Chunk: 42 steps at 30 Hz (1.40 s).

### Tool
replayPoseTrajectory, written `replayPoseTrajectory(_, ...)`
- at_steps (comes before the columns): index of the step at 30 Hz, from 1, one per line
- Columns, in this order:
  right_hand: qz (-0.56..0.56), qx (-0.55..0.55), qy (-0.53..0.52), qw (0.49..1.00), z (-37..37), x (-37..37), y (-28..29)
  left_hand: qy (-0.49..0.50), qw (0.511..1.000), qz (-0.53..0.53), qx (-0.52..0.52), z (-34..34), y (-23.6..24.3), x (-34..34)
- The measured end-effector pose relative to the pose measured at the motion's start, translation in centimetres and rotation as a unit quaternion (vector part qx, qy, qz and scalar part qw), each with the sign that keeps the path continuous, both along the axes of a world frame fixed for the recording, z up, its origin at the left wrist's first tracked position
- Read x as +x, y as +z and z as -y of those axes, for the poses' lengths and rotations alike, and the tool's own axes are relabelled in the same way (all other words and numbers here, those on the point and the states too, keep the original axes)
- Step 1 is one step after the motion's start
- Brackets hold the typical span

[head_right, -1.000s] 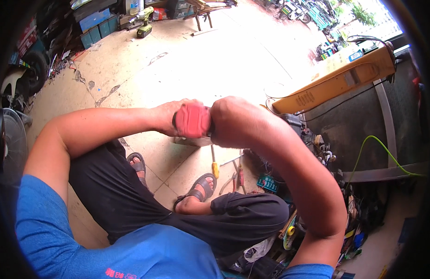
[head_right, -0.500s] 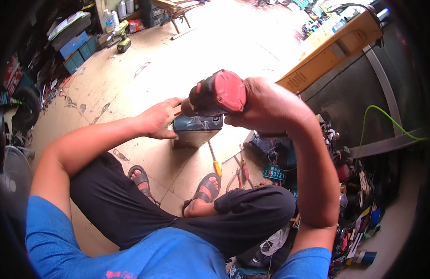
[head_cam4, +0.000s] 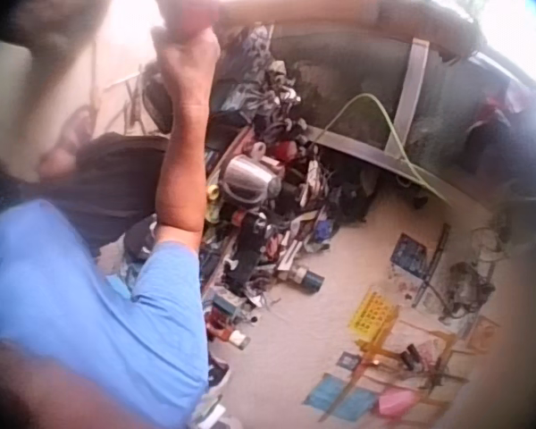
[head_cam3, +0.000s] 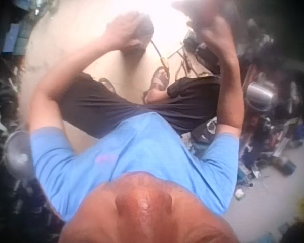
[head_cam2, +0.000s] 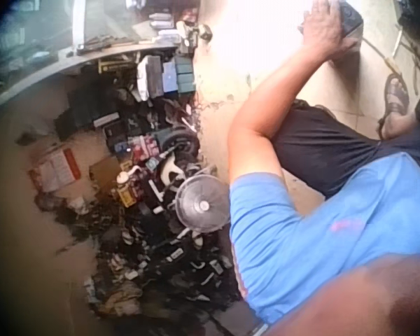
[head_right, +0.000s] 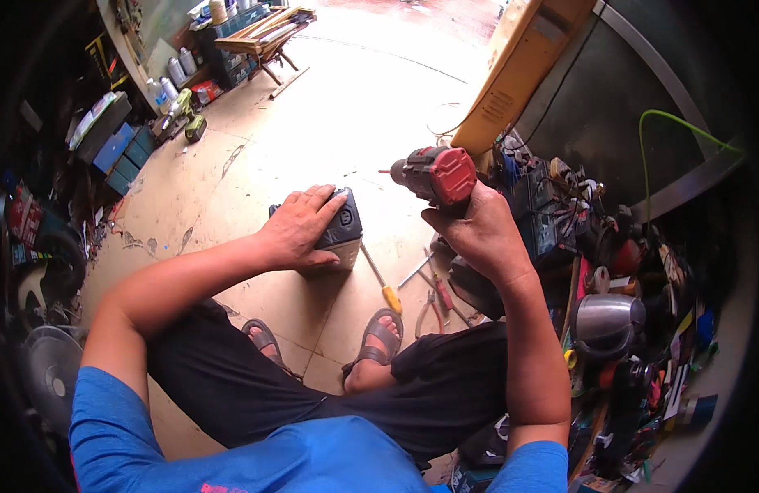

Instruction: The person uses a power drill to unscrew and open a black plastic casing, then handles a battery unit and power adapter from a cluttered workspace.

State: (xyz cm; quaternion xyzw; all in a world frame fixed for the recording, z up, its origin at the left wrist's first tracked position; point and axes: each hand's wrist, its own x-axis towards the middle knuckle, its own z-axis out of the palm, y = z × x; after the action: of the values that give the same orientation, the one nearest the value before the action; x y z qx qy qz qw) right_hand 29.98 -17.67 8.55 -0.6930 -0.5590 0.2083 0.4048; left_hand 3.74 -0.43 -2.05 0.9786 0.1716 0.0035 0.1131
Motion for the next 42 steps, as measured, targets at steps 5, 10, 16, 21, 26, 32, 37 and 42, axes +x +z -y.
replayPoseTrajectory(5,-0.026,-0.029,0.028,0.999,2.1,1.0,1.0,0.073,0.996,-0.046,0.018,0.3,-1.2,3.2)
replayPoseTrajectory(10,-0.005,-0.075,0.078,0.994,3.5,0.3,1.2,0.108,0.993,-0.036,0.037,0.9,-1.8,4.6)
replayPoseTrajectory(16,0.016,-0.126,0.058,0.99,3.5,-0.1,1.1,0.071,0.992,0.037,0.094,0.3,-4.4,4.0)
replayPoseTrajectory(21,0.0,-0.111,0.069,0.991,3.4,-0.3,0.8,0.077,0.993,0.045,0.082,0.4,-4.0,4.2)
replayPoseTrajectory(26,0.022,-0.111,0.068,0.991,3.3,-0.4,0.5,0.103,0.994,0.003,0.046,1.4,-1.5,4.6)
replayPoseTrajectory(32,0.031,-0.144,0.065,0.987,3.0,-0.8,1.0,0.114,0.993,-0.007,0.044,1.2,-1.7,4.5)
replayPoseTrajectory(37,0.026,-0.123,0.079,0.989,2.8,-0.7,0.7,0.11,0.993,0.006,0.038,1.1,-2.1,4.3)
replayPoseTrajectory(42,0.012,-0.11,0.089,0.99,2.7,-0.7,0.4,0.105,0.993,0.031,0.039,0.9,-2.4,4.2)
